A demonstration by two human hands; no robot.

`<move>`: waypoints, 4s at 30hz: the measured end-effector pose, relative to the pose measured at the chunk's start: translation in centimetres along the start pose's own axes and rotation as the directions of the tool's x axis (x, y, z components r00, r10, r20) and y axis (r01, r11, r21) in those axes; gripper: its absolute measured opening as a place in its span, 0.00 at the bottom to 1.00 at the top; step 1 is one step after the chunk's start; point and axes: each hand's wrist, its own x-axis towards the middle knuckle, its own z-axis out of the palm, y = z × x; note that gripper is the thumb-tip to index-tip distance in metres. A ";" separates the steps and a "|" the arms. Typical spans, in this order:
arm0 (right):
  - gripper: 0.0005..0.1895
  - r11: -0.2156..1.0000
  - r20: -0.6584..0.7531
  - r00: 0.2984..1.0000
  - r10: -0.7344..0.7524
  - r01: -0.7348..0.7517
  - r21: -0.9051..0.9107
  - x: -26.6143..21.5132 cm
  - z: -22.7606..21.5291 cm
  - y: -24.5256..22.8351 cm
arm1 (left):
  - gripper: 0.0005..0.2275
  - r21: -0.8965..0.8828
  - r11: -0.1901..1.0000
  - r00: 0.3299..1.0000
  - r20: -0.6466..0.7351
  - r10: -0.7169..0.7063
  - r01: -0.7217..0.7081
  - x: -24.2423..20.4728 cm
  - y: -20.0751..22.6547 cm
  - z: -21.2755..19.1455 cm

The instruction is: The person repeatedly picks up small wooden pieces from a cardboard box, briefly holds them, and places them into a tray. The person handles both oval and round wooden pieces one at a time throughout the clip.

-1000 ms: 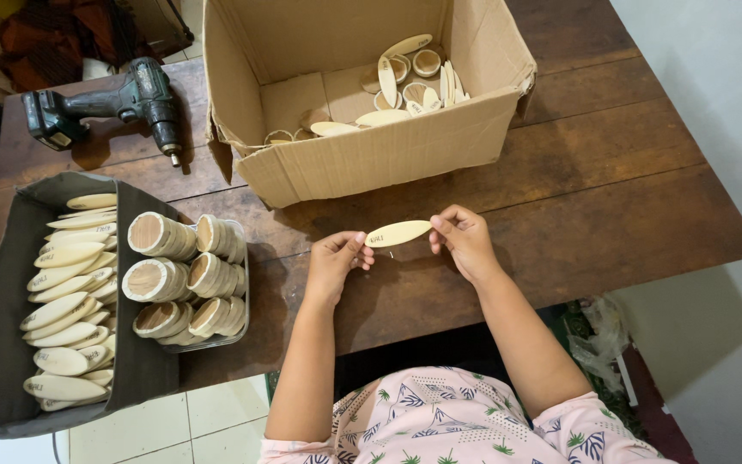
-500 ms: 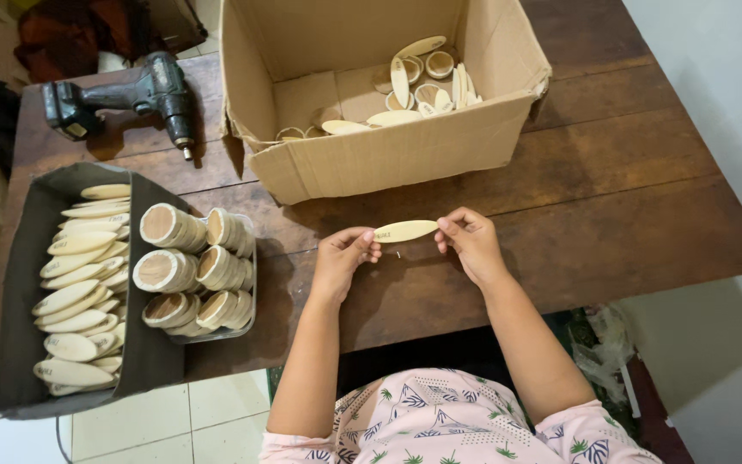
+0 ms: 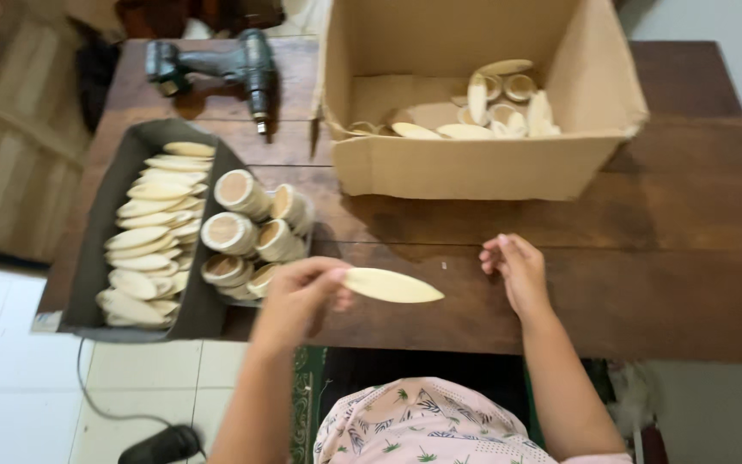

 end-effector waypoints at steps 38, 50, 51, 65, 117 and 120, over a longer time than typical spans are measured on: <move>0.13 0.997 -0.006 0.999 0.031 -0.032 -0.073 0.3 0.0 -0.5 | 0.07 0.911 0.403 0.867 -0.271 0.419 0.089 4.9 15.1 -14.4; 0.09 0.921 0.433 0.899 -0.059 0.217 -0.323 0.5 0.0 -15.0 | 0.08 0.885 0.206 0.889 0.350 0.297 -0.417 10.0 16.0 6.2; 0.10 0.879 0.514 0.853 -0.094 0.314 -0.359 0.8 0.2 -17.4 | 0.08 0.875 0.161 0.875 0.410 0.258 -0.457 10.7 16.1 7.9; 0.07 0.481 0.697 0.710 -0.101 0.648 -0.591 20.3 3.7 -28.2 | 0.09 0.848 0.158 0.847 0.523 -0.098 -0.506 32.6 9.2 23.2; 0.10 0.931 0.547 0.835 -0.058 0.243 -0.272 15.7 6.0 -26.6 | 0.13 0.573 0.757 0.836 0.545 -0.066 -0.313 24.9 13.5 19.9; 0.12 0.941 0.537 0.838 -0.094 0.251 -0.228 13.0 5.7 -25.3 | 0.08 0.642 0.665 0.853 0.522 -0.016 -0.381 22.2 12.6 19.0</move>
